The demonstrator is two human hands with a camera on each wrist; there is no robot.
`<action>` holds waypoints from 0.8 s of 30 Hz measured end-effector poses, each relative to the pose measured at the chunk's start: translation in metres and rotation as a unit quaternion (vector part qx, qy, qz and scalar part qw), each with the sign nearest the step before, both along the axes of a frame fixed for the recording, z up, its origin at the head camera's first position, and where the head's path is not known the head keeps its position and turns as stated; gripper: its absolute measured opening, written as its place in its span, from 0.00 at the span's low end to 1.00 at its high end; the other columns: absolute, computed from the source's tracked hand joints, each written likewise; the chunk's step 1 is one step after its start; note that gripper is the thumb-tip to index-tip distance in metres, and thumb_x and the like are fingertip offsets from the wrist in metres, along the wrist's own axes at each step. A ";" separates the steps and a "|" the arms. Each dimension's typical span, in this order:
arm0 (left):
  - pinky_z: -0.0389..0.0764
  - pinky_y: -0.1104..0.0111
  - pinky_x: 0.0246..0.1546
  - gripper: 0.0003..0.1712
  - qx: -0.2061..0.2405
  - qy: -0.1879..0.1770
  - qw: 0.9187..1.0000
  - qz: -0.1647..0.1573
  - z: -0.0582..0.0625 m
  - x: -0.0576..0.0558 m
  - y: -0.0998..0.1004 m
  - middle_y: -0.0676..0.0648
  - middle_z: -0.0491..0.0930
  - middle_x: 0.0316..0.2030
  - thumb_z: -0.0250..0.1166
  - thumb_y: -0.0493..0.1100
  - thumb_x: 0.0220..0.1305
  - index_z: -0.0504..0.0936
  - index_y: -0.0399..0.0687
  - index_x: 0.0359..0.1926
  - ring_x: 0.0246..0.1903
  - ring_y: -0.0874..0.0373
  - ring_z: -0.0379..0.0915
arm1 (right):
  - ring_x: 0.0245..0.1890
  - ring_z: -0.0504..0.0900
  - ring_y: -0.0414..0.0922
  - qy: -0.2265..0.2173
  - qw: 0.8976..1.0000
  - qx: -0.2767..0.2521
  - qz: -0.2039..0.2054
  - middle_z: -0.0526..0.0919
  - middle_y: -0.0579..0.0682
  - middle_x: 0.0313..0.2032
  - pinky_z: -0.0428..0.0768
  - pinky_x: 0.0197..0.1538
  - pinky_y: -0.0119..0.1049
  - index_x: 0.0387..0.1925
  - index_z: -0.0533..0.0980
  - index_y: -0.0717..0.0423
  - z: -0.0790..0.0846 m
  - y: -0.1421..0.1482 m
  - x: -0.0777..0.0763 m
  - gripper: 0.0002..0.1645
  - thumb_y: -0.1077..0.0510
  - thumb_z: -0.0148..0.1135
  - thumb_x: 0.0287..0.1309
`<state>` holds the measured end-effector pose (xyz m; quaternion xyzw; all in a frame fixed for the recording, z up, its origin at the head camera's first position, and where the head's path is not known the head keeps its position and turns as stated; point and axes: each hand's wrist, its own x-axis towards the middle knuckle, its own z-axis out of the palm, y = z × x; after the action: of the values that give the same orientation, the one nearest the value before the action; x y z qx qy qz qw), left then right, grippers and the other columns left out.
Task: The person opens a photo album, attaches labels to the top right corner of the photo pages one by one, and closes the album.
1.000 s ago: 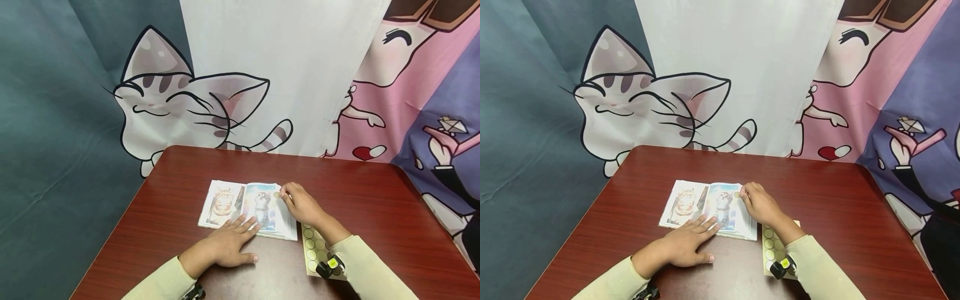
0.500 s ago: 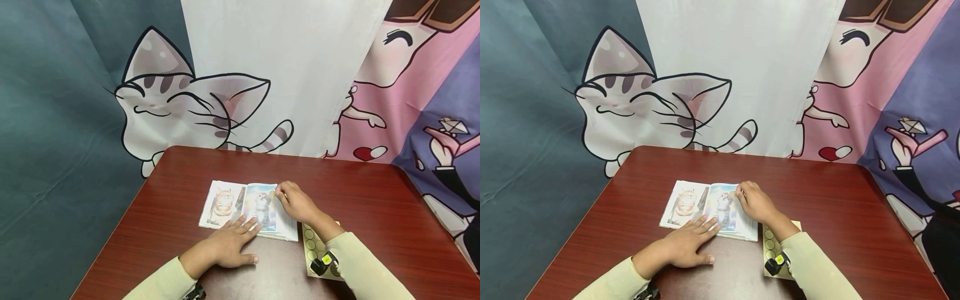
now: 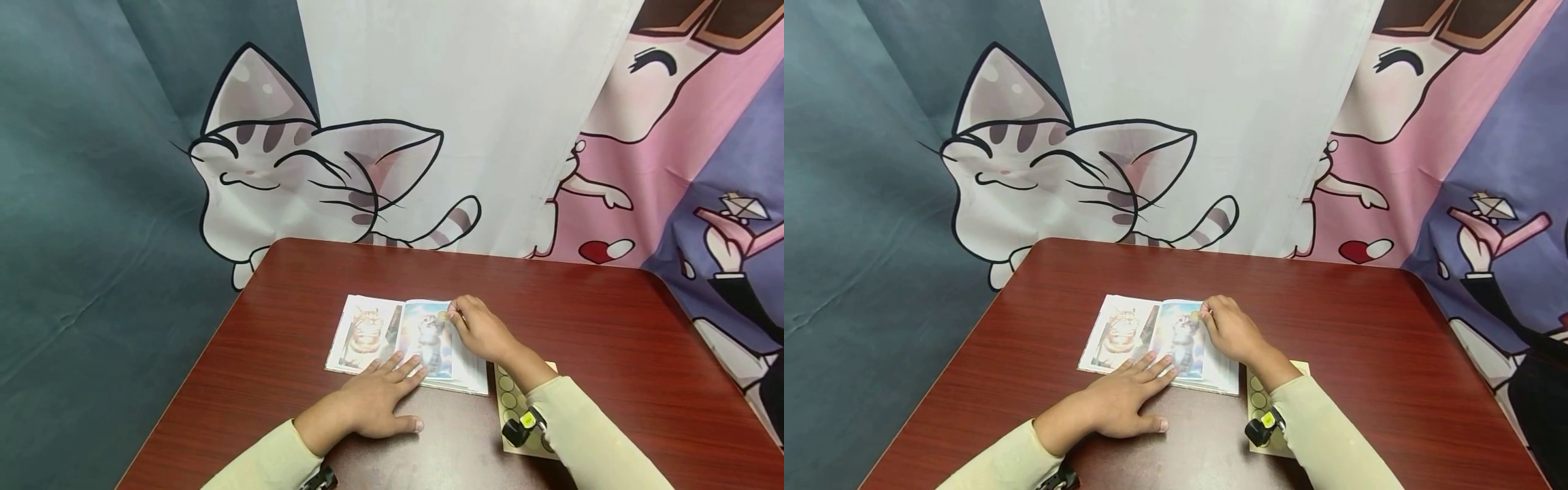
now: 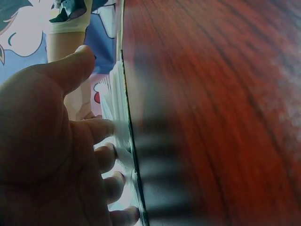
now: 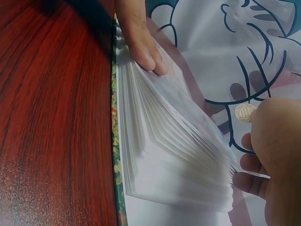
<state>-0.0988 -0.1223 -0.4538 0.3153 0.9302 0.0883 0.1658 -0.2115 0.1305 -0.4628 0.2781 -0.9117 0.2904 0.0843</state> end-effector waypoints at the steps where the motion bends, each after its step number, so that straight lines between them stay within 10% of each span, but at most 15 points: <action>1: 0.54 0.47 0.74 0.50 0.000 0.000 1.000 0.000 0.000 0.000 0.000 0.56 0.45 0.81 0.52 0.77 0.67 0.54 0.62 0.82 0.79 0.51 0.39 | 0.46 0.75 0.52 0.000 1.000 0.000 0.000 0.75 0.49 0.37 0.74 0.49 0.49 0.36 0.73 0.52 0.000 0.000 0.000 0.06 0.60 0.56 0.74; 24: 0.54 0.47 0.74 0.51 -0.002 0.003 1.000 -0.002 0.000 0.000 0.000 0.55 0.46 0.81 0.54 0.77 0.66 0.54 0.62 0.82 0.79 0.50 0.39 | 0.51 0.76 0.54 -0.010 1.000 -0.002 0.003 0.76 0.49 0.39 0.75 0.52 0.51 0.37 0.73 0.51 0.002 -0.013 -0.007 0.05 0.59 0.55 0.75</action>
<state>-0.0992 -0.1220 -0.4535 0.3175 0.9302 0.0845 0.1637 -0.2187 0.1171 -0.4613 0.2781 -0.9110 0.2952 0.0744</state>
